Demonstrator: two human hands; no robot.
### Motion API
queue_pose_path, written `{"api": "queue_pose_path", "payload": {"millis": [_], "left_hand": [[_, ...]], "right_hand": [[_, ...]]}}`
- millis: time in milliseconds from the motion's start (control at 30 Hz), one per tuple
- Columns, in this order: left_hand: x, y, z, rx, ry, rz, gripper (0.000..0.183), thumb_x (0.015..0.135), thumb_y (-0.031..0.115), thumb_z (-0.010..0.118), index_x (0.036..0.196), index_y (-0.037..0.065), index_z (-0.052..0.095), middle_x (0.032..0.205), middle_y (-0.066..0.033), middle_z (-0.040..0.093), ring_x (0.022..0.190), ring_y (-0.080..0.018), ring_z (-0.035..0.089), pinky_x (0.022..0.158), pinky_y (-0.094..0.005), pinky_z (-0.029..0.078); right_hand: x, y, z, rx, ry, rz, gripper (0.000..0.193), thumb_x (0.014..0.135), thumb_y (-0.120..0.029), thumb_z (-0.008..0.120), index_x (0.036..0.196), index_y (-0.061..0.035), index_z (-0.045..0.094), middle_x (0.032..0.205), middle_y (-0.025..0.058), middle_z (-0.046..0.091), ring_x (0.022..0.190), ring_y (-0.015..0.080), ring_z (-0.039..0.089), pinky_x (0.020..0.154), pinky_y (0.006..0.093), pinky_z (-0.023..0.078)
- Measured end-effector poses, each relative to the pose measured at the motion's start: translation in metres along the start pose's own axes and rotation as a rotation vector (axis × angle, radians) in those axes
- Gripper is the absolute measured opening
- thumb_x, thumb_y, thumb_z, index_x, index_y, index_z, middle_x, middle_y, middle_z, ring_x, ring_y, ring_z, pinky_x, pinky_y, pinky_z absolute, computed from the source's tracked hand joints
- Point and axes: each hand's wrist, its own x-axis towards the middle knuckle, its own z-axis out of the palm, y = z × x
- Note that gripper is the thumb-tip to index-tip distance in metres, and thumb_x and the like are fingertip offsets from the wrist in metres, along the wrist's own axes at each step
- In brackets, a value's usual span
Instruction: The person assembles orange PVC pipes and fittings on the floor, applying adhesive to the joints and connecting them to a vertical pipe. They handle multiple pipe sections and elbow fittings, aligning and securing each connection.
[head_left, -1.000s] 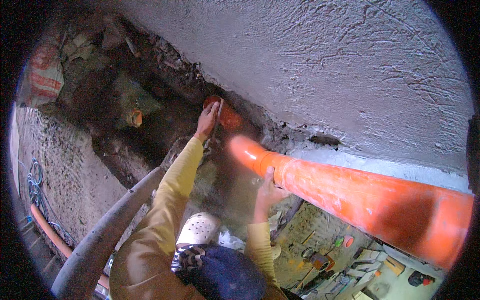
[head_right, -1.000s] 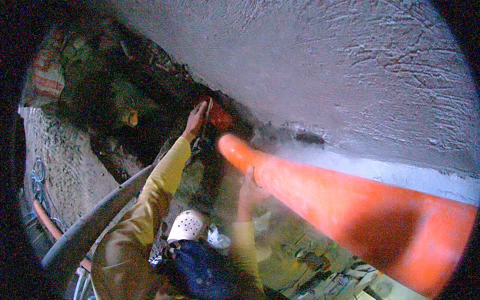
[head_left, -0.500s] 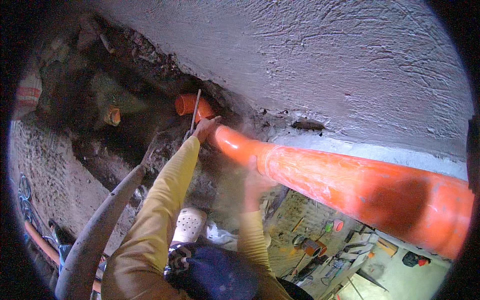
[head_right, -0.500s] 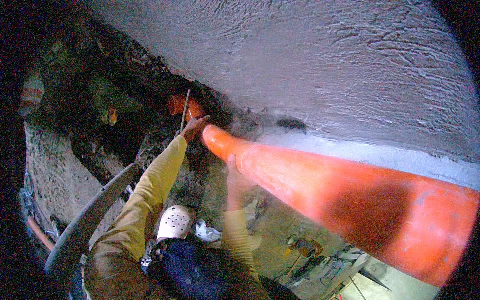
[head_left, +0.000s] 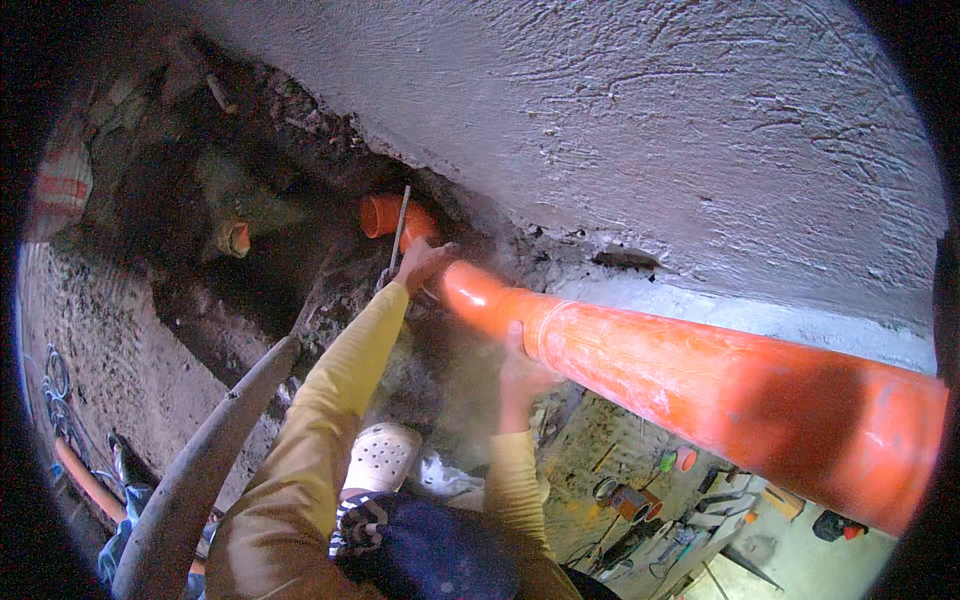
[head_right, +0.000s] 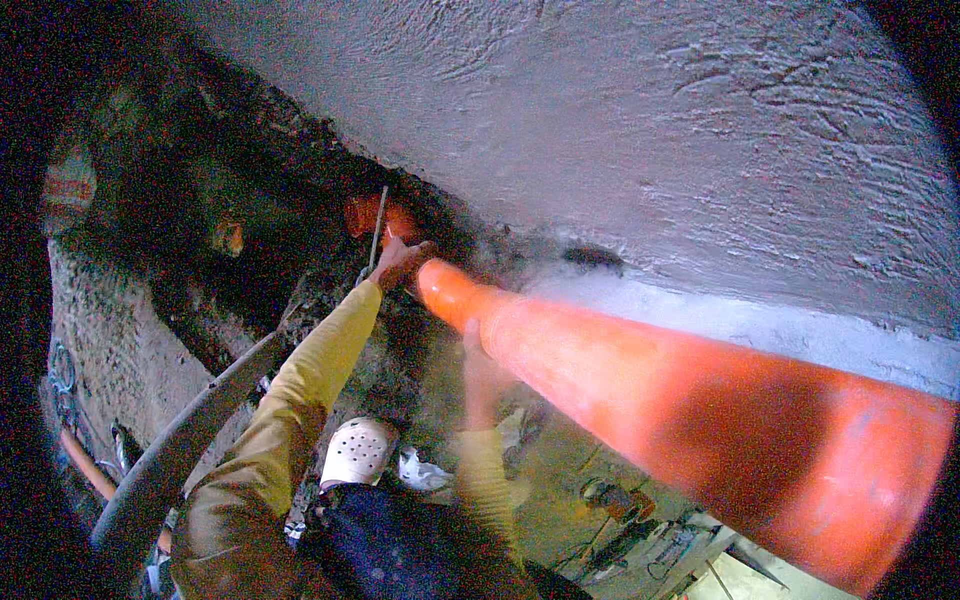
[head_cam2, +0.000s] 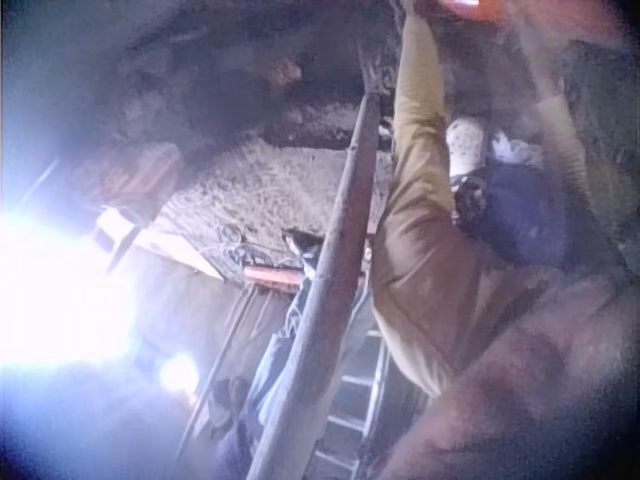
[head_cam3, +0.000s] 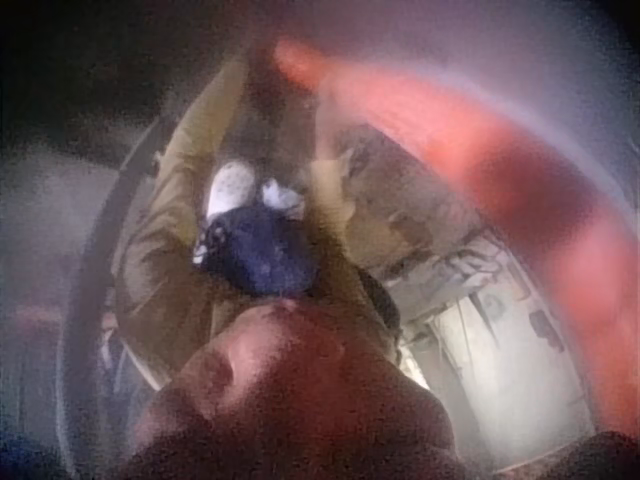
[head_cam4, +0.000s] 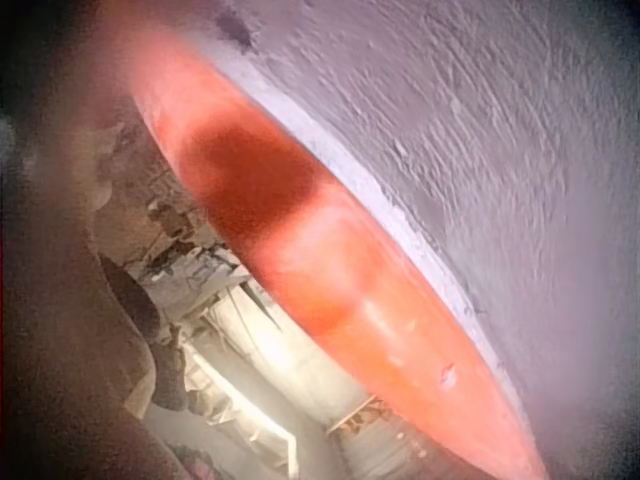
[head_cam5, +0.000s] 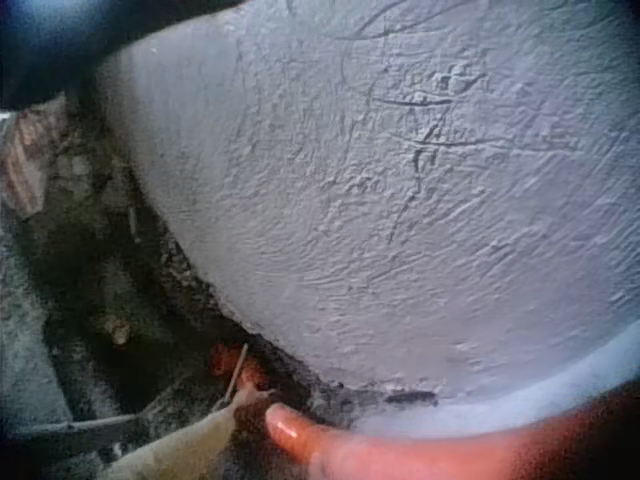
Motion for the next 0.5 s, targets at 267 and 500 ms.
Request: {"api": "queue_pose_path", "payload": {"millis": [267, 500], "left_hand": [[-0.201, 0.132, 0.008, 0.241, -0.105, 1.230, 0.097, 0.065, 0.032, 0.088, 0.149, 0.009, 0.043, 0.146, -0.0176, 0.050, 0.140, -0.0363, 0.044, 0.119, -0.0527, 0.029], [-0.183, 0.148, 0.038, 0.523, -0.077, 1.106, 0.098, 0.070, 0.052, 0.083, 0.148, 0.009, 0.044, 0.150, -0.0157, 0.048, 0.140, -0.0390, 0.042, 0.118, -0.0518, 0.031]], "right_hand": [[0.039, -0.019, -0.012, 0.145, 0.212, -0.209, 0.074, 0.074, -0.021, 0.092, 0.131, 0.0076, 0.055, 0.130, 0.0207, 0.062, 0.116, 0.0323, 0.062, 0.103, 0.0463, 0.049], [0.054, -0.025, -0.033, -0.004, 0.106, -0.349, 0.068, 0.071, -0.025, 0.094, 0.127, -0.0038, 0.062, 0.127, 0.0144, 0.064, 0.115, 0.0289, 0.062, 0.104, 0.0447, 0.048]]}}
